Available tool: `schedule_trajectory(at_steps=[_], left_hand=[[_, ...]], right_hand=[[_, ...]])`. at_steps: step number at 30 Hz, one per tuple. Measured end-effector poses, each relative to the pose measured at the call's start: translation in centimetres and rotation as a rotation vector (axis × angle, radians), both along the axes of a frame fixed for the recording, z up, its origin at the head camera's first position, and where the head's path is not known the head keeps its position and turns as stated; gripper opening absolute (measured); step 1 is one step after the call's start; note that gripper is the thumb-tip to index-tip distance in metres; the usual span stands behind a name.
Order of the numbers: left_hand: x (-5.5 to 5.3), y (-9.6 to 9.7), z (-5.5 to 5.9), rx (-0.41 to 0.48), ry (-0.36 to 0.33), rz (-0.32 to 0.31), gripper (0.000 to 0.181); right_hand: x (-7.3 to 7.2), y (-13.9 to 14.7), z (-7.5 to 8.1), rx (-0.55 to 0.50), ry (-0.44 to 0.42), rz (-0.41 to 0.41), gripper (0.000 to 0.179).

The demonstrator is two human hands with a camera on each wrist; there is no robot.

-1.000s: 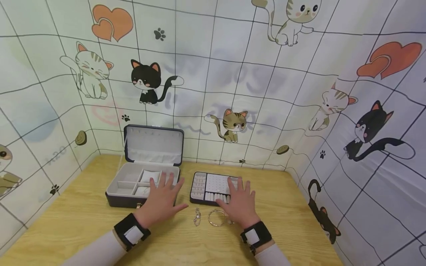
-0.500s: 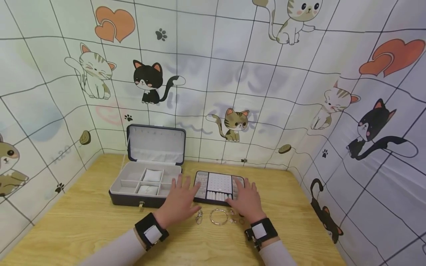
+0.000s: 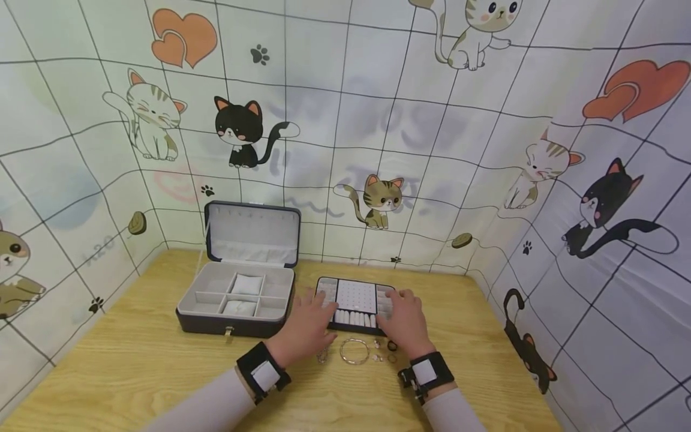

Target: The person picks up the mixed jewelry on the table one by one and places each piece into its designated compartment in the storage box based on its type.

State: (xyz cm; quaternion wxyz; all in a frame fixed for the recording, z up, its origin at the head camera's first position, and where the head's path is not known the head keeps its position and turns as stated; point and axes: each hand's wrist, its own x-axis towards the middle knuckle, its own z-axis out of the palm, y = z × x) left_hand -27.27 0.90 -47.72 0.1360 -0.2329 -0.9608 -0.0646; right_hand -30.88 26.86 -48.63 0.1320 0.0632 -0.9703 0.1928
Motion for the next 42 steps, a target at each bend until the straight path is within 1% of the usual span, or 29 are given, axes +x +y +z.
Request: schedule_trajectory(at_steps=[4,8,11,14,17,20,22,25,28,32,36,42], left_hand=[[-0.3,0.7,0.1,0.014,-0.028,-0.027,0.044],[-1.1,0.7,0.1,0.0,-0.048,-0.059,0.037],[-1.8,0.5,0.0,0.003,-0.068,-0.066,0.033],[-2.2,0.4,-0.1,0.03,-0.085,-0.067,0.027],[-2.3,0.3,-0.1,0.034,-0.076,-0.067,0.024],[-2.2,0.2,-0.1,0.04,-0.05,-0.069,0.021],[-2.1,0.2,-0.2,0.027,-0.031,-0.07,0.02],[-2.0,0.2,-0.4,-0.003,-0.016,-0.07,0.018],[-2.1,0.2,-0.6,-0.04,-0.003,-0.069,0.014],[-2.4,0.2,-0.8,-0.074,0.0,-0.064,0.009],[-2.6,0.3,-1.0,-0.09,0.0,-0.062,0.007],[-2.8,0.2,-1.3,-0.117,0.025,-0.061,0.008]], right_hand=[[0.3,0.0,0.4,-0.03,0.007,0.02,0.048],[0.5,-0.3,0.9,-0.021,0.01,0.038,0.038],[0.6,-0.4,1.2,-0.009,-0.007,0.037,0.034],[0.5,-0.4,1.3,-0.012,-0.022,0.035,0.031],[0.5,-0.4,1.3,-0.019,-0.026,0.049,0.024],[0.5,-0.5,1.3,-0.014,-0.04,0.077,0.016],[0.5,-0.5,1.2,0.003,-0.052,0.095,0.012],[0.6,-0.4,1.2,0.037,-0.064,0.105,0.016],[0.7,-0.3,1.3,0.066,-0.083,0.095,0.021],[0.8,-0.3,1.6,0.094,-0.123,0.088,0.022],[0.9,-0.4,1.7,0.129,-0.137,0.106,0.023],[1.2,-0.8,2.0,0.179,-0.143,0.137,0.027]])
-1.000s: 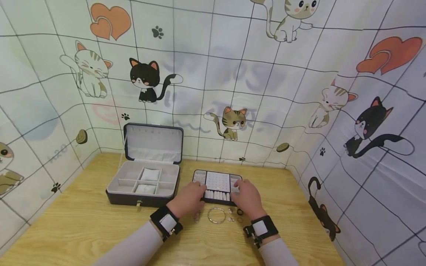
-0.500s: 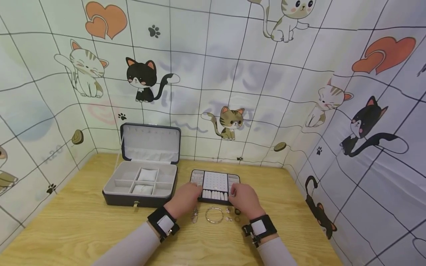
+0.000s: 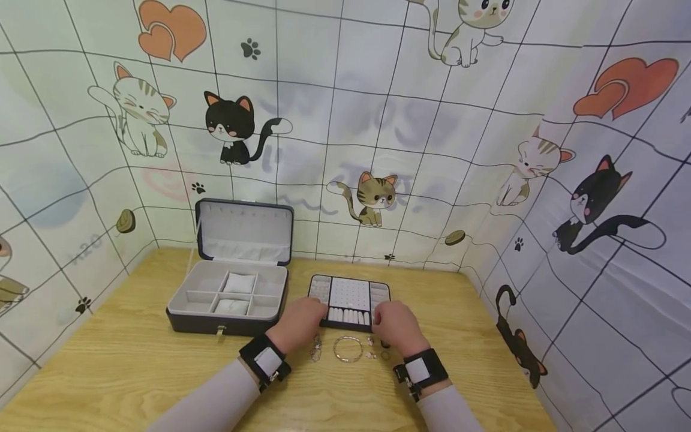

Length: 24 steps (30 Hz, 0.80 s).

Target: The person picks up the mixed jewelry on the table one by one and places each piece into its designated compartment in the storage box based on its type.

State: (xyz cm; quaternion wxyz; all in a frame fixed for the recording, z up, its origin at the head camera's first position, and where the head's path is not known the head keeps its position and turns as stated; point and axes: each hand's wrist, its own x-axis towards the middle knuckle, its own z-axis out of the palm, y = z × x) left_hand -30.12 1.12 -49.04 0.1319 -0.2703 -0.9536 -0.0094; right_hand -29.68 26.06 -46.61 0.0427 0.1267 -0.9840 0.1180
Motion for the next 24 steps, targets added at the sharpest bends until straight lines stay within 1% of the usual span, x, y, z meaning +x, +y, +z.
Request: schedule_trajectory(at_steps=[3,8,12,17,21,24], left_hand=[[-0.1,0.0,-0.2,-0.006,0.008,0.003,0.01],[-0.2,-0.1,-0.4,-0.008,0.019,0.012,0.011],[-0.1,-0.1,-0.4,0.009,0.02,0.016,0.011],[0.1,-0.2,-0.2,0.031,0.03,0.018,0.012],[0.1,-0.2,-0.1,0.031,0.043,0.019,0.011],[0.0,-0.2,-0.3,0.031,0.057,0.016,0.011]], right_hand=[[0.2,0.0,0.2,0.01,-0.009,0.001,0.027],[0.3,-0.2,0.2,0.007,-0.065,0.005,0.029],[0.4,-0.4,0.1,0.018,-0.096,0.02,0.031],[0.8,-0.6,0.4,0.04,-0.11,0.028,0.038],[1.2,-0.9,0.6,0.064,-0.12,0.011,0.036],[1.4,-1.0,0.4,0.095,-0.127,-0.02,0.03]])
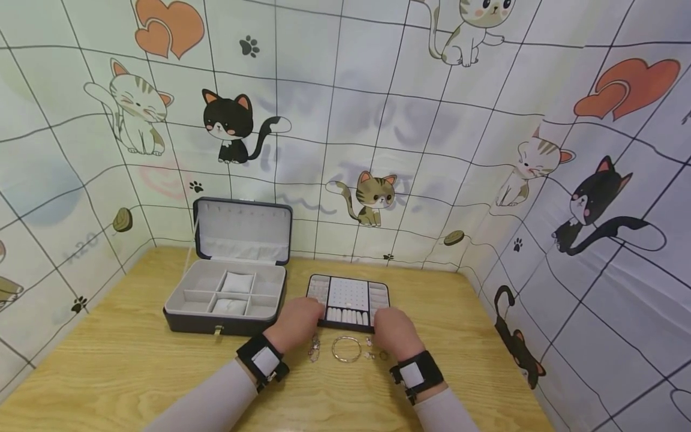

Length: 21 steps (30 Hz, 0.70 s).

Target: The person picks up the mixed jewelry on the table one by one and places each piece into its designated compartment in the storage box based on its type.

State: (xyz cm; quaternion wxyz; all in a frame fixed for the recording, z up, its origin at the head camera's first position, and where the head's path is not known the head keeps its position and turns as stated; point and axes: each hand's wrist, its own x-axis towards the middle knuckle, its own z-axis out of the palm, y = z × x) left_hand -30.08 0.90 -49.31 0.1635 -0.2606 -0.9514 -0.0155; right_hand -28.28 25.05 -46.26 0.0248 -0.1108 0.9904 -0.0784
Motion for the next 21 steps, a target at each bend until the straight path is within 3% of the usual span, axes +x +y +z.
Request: schedule_trajectory(at_steps=[8,21], left_hand=[[-0.29,0.05,-0.33,-0.01,-0.014,0.005,0.008],[-0.08,0.1,-0.17,-0.009,-0.012,0.013,0.008]], right_hand=[[-0.53,-0.01,-1.07,0.085,0.018,-0.028,0.02],[-0.24,-0.63,-0.37,0.112,-0.002,-0.028,0.02]])
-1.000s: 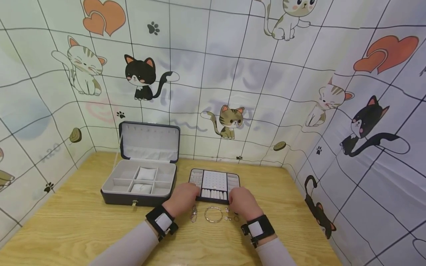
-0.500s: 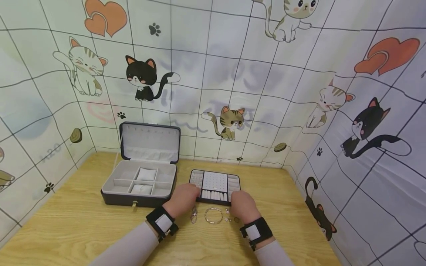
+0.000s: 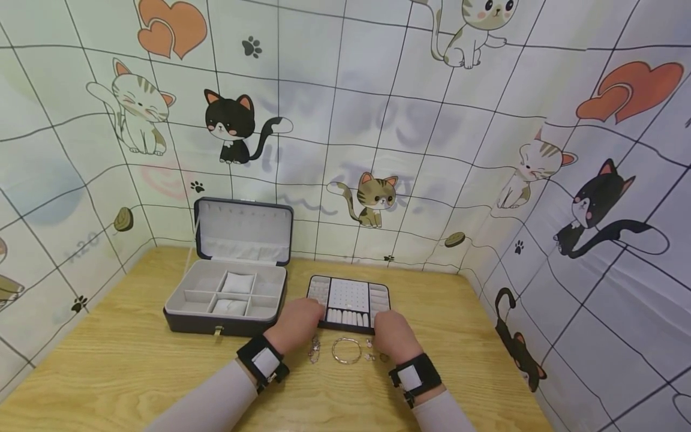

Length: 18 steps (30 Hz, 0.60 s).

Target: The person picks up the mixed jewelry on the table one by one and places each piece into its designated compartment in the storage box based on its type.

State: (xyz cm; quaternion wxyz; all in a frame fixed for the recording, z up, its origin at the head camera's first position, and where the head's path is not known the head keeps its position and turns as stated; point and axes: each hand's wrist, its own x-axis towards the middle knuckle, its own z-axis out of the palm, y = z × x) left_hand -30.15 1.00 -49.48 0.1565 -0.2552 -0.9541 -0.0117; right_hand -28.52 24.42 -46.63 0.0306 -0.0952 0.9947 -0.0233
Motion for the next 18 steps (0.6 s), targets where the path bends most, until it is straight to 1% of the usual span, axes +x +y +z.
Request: schedule_trajectory(at_steps=[4,7,11,14,18], left_hand=[[0.01,0.0,0.04,-0.002,-0.007,-0.002,0.008],[-0.04,0.05,-0.01,-0.002,-0.015,-0.001,0.007],[-0.07,0.08,-0.04,0.0,-0.015,0.0,0.007],[-0.06,0.05,-0.02,0.001,-0.008,-0.002,0.007],[-0.01,0.03,0.03,-0.003,-0.016,0.003,0.006]], right_hand=[[0.14,-0.15,0.21,0.014,-0.031,-0.014,0.017],[0.23,-0.27,0.27,0.023,-0.035,-0.019,0.014],[0.22,-0.31,0.15,0.026,-0.021,-0.016,0.011],[0.17,-0.27,-0.03,0.024,-0.004,-0.008,0.011],[0.13,-0.2,-0.28,0.023,0.02,0.005,0.012]])
